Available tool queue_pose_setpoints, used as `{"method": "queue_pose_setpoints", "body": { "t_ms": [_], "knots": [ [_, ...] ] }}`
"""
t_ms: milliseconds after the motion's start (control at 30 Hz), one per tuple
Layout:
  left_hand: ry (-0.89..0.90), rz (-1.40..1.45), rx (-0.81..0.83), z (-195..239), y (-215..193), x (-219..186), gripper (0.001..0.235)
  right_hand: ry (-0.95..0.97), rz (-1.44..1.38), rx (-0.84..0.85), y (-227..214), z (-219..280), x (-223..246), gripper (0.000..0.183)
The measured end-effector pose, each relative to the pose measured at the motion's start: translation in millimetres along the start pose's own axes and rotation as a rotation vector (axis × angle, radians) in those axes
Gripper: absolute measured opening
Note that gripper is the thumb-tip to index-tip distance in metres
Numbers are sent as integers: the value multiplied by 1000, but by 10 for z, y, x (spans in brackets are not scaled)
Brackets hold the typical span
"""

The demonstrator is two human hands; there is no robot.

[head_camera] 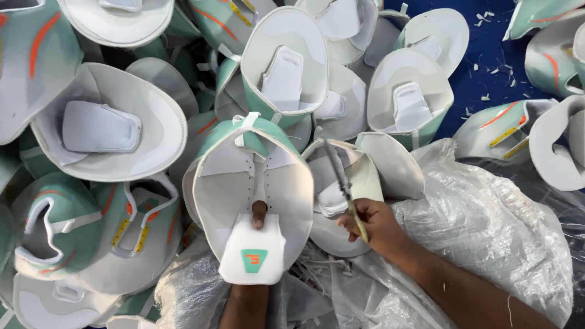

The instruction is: The person uses scissors to trim excess threads and fabric from the edges of white and teal shoe uppers. They handle the shoes one by one, cutting loose material and occasionally shaking the shoe to remove debris.

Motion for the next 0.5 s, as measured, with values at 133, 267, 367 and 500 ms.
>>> {"method": "queue_pose_setpoints", "body": {
  "t_ms": [133, 267, 367, 500],
  "knots": [
    [40, -250, -64, -142, 57, -146, 16, -365, 219, 90, 47, 44, 468, 43],
    [125, -476, -72, -193, 111, -68, 18, -496, 650, 70, 234, 87, 836, 60],
    [284, -565, -176, -279, 216, 31, 24, -346, 622, 70, 107, 91, 568, 50],
    [210, -516, -122, -300, 287, 51, 32, -350, 638, 23, -22, 63, 450, 45]
  ]
}}
Point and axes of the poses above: each hand's wrist, its own z-axis away from the middle knuckle, its own y-axis out of the palm, x = y × z, the point moved 1 cm from there along -z, towards the middle knuckle, and after that the axes turned 12 degrees about -y, right-handed, at the moved point
